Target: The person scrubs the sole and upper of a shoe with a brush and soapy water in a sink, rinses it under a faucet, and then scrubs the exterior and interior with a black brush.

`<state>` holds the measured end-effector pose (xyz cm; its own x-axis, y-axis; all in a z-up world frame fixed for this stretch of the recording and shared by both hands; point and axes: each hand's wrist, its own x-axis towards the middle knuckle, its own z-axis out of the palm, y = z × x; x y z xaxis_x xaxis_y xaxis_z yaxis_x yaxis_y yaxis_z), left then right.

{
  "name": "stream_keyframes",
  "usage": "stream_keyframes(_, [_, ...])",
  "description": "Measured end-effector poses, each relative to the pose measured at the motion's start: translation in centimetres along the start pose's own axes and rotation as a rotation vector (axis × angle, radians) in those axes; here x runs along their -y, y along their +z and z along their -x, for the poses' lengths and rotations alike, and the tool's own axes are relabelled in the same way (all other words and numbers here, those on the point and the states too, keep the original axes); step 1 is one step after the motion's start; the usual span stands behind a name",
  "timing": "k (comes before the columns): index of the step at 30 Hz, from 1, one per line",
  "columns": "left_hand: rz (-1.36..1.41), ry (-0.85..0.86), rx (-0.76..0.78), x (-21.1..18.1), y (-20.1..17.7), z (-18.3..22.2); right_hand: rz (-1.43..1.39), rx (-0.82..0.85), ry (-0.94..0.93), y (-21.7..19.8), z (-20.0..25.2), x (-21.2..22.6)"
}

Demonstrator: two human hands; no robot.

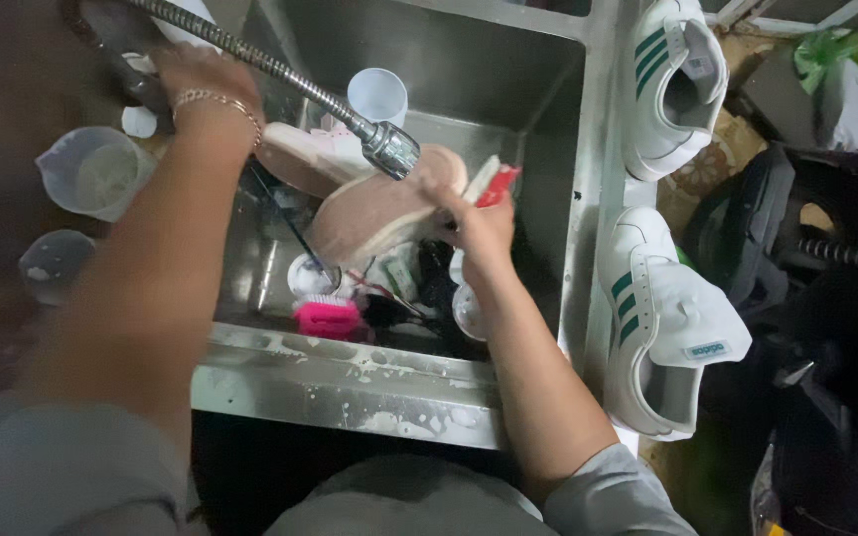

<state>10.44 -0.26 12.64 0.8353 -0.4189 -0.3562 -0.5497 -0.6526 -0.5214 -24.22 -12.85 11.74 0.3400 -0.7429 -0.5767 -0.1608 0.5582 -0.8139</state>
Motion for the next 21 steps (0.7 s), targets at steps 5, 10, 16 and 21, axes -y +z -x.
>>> stream_keyframes(5, [-0.133,0.018,0.027,1.0,2.6,-1.6,-0.095,-0.117,-0.077,-1.6,-0.1,2.7])
stream_keyframes(10, [-0.364,-0.003,0.037,1.5,6.1,-4.6,-0.209,-0.180,-0.174,-3.0,0.5,4.4])
stream_keyframes(16, [-0.347,0.034,-0.172,4.0,6.3,-2.7,-0.346,-0.283,-0.184,-3.7,0.1,5.3])
stream_keyframes(21, [0.515,0.196,-0.079,1.3,-2.7,18.6,-0.384,-0.188,-0.275,-4.5,-3.2,2.7])
